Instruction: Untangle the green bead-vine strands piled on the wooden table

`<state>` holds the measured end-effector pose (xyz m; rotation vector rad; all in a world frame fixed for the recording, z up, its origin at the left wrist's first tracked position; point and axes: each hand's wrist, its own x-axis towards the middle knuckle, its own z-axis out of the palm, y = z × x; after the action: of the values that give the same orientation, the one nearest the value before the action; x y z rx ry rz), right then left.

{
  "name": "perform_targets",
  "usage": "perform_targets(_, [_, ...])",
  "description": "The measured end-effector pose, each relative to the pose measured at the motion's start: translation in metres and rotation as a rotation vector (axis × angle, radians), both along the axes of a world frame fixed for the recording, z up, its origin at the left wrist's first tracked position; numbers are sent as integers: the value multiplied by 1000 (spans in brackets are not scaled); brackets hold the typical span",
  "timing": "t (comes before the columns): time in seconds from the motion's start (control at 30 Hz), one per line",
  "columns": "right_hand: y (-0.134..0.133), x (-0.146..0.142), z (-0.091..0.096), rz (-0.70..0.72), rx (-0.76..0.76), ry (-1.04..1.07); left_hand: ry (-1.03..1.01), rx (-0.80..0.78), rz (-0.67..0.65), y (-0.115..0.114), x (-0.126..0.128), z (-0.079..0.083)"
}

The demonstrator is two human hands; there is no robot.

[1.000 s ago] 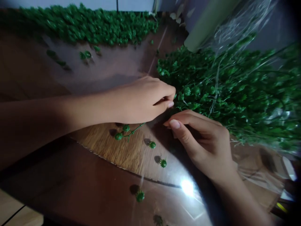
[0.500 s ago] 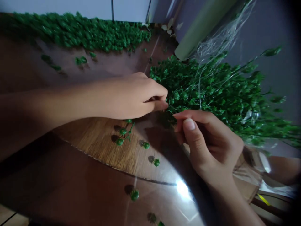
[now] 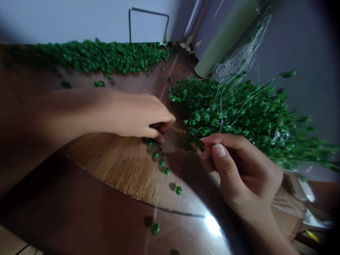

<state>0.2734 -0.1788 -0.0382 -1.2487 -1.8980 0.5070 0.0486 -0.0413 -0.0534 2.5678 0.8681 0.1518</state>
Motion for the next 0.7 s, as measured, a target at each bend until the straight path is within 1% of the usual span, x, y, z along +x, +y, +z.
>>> perform_targets(0.07, [1, 0, 0, -5, -4, 7, 97, -11, -36, -2, -3, 3])
perform_targets(0.1, [1, -1, 0, -8, -2, 2, 123, -3, -31, -3, -4, 4])
perform_targets(0.2, [2, -1, 0, -12, 21, -52, 103, 29, 14, -6, -6, 10])
perform_targets(0.33, [5, -3, -1, 14, 83, -206, 21, 50, -24, -12, -1, 14])
perform_targets(0.43, [8, -7, -5, 80, 112, -314, -56, 98, -30, -16, 5, 7])
perform_targets(0.53, [13, -11, -11, 104, 138, -370, -123, 117, -31, -18, 10, -2])
perform_targets(0.6, [16, -13, -15, 113, 145, -404, -145, 93, -44, -19, 13, -7])
perform_targets(0.7, [18, -12, -20, 161, 131, -437, -161, 33, -51, -22, 18, -9])
